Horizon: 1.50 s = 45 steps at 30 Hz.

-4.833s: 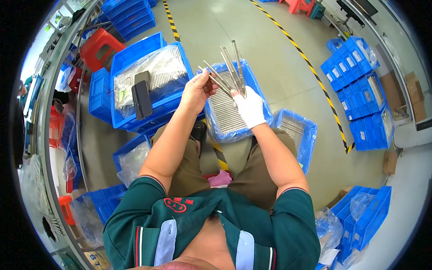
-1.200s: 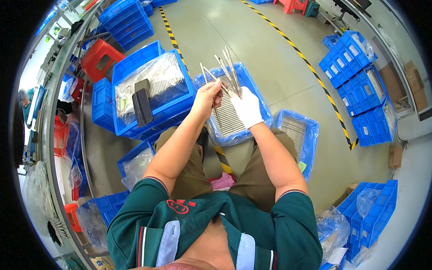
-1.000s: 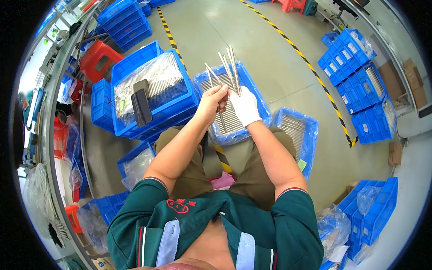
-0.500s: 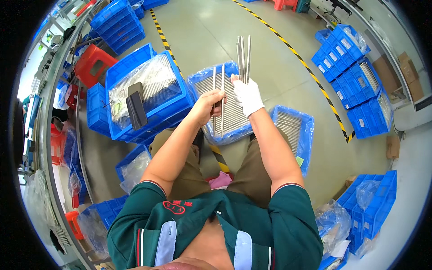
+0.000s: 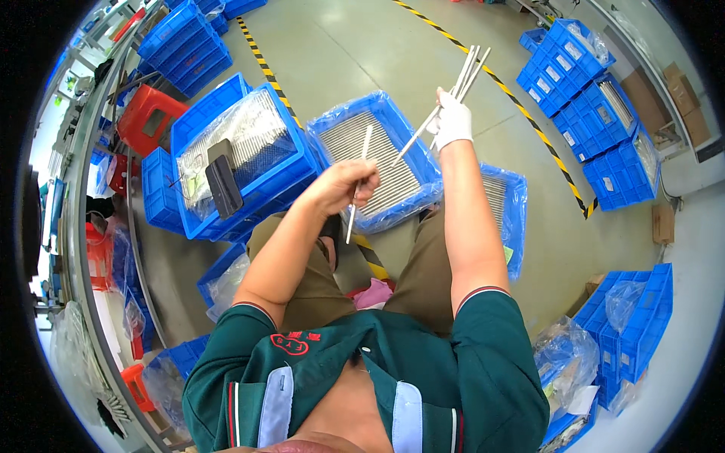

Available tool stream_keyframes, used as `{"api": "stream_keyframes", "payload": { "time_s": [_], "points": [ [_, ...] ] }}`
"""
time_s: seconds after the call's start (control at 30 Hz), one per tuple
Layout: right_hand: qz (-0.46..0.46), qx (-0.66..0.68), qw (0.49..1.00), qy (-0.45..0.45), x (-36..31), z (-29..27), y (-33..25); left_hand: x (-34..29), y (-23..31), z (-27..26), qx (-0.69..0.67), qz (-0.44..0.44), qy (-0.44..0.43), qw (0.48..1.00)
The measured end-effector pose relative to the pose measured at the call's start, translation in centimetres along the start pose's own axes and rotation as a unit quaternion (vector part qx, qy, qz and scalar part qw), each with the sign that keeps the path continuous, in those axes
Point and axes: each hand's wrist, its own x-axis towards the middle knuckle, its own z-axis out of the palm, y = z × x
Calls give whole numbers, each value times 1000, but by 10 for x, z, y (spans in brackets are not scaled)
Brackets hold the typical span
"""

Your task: The person sits on the floor and repeatedly picks up bundles of thin metal rods from a blue crate. They separate the rods into smaller groups, inspect them, and place them back into the crate. The process is repetitive and involves handling the rods with gloved hands.

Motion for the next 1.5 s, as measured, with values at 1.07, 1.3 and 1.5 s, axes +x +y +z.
{"api": "stream_keyframes", "payload": {
  "time_s": [1.07, 1.3, 1.5],
  "points": [
    [13, -346, 909, -233, -110, 49, 33, 9, 44, -55, -196, 290, 274, 896],
    [-70, -387, 888, -238, -113, 47, 44, 7, 41, -53, -211, 297, 239, 900],
    [-68, -345, 909, -224, -108, 48, 50, 17, 27, -38, -108, 260, 235, 930]
  ]
}}
